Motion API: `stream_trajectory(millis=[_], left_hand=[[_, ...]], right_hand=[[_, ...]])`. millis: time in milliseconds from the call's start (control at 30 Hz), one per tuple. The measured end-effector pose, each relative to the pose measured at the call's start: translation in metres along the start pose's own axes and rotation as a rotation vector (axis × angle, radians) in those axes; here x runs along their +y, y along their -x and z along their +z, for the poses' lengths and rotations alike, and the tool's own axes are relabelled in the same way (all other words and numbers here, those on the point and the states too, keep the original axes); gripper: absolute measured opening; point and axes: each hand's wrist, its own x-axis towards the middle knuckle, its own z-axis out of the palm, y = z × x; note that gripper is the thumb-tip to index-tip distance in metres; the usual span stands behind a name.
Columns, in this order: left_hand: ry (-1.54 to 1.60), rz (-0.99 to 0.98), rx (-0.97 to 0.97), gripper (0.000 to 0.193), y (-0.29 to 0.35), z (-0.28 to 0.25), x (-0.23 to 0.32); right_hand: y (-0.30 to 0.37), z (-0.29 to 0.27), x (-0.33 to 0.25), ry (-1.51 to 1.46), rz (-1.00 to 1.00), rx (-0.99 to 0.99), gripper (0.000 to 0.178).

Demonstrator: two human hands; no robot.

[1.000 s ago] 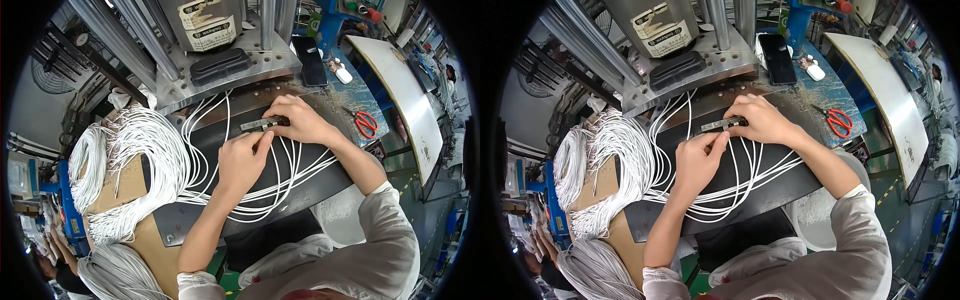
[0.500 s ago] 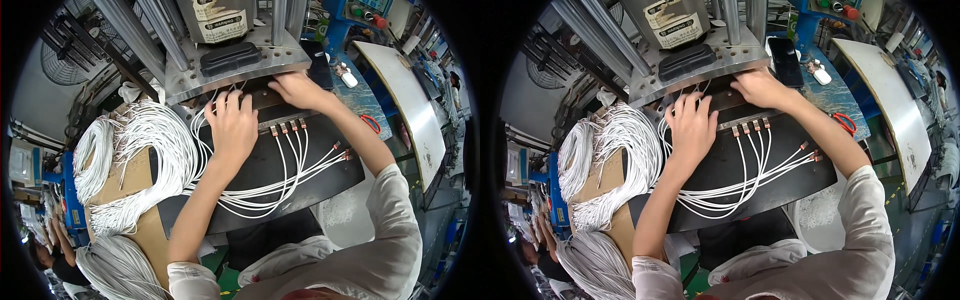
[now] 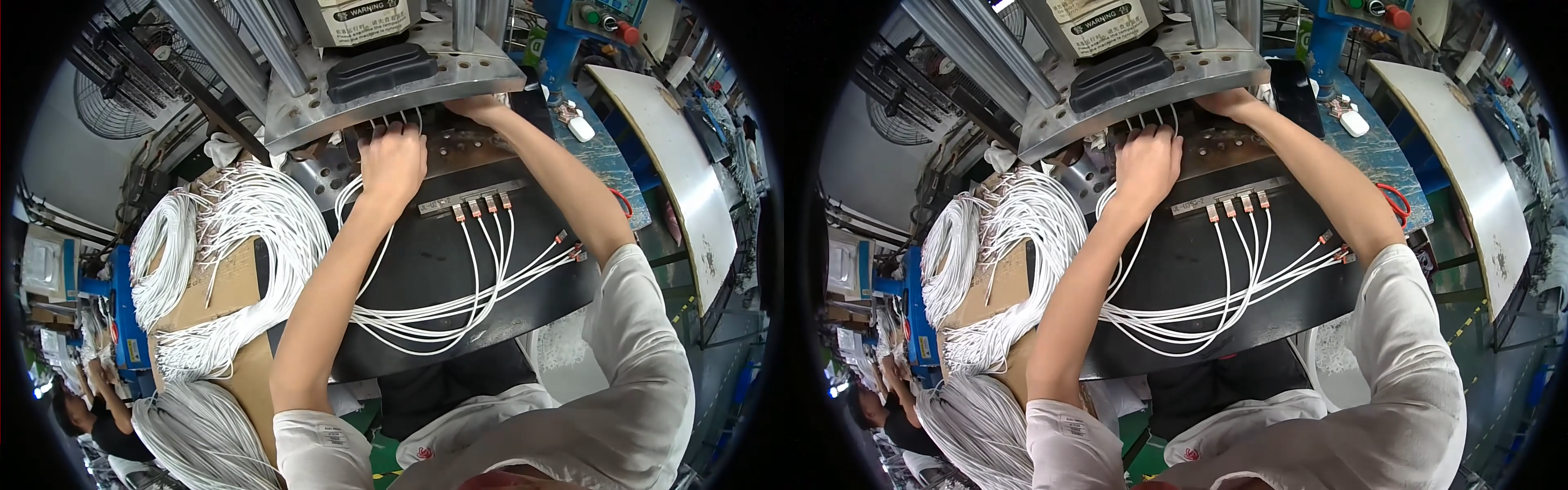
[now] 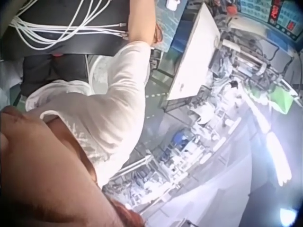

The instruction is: The person picks up bundles of wires and inserts their connectors into an industrial machine at an assembly station by hand.

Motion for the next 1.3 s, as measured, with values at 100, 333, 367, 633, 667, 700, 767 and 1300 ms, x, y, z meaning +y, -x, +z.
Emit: stream_trajectory(millis=[100,333,367,633,667,700,767,1300], left_hand=[[0.309,-0.068,0.059,0.015,0.013,-0.025,0.009],[0.534,-0.483,0.127,0.021,0.103,-0.161,-0.076],[0.342,-0.689,0.042,0.029,0.091,-0.177,-0.101],[0.032,-0.143,-0.162,0.030,0.114,-0.157,0.039],[0.096,-0.154,-0.231,0.031,0.126,-0.157,0.044],[0.109,-0.158,-0.233,0.031,0.128,-0.149,0.055],[0.267,0.027,-0.274,0.034,0.127,-0.124,0.087],[0.234,0.018,-0.238,0.030,0.060,-0.059,0.109]], right_hand=[[0.013,-0.020,-0.031,-0.073,0.009,0.016,0.035],[0.108,-0.074,-0.038,0.067,0.017,-0.089,0.016],[0.105,-0.073,-0.040,0.043,-0.034,-0.043,0.015],[0.088,-0.144,-0.054,-0.467,0.168,-0.712,0.013],[0.097,-0.146,-0.043,-0.466,0.180,-0.717,0.013],[0.107,-0.149,-0.033,-0.386,0.156,-0.688,0.013],[0.134,-0.151,-0.017,-0.226,0.126,-0.628,0.013],[0.060,-0.056,-0.029,-0.577,0.339,-0.378,0.034]])
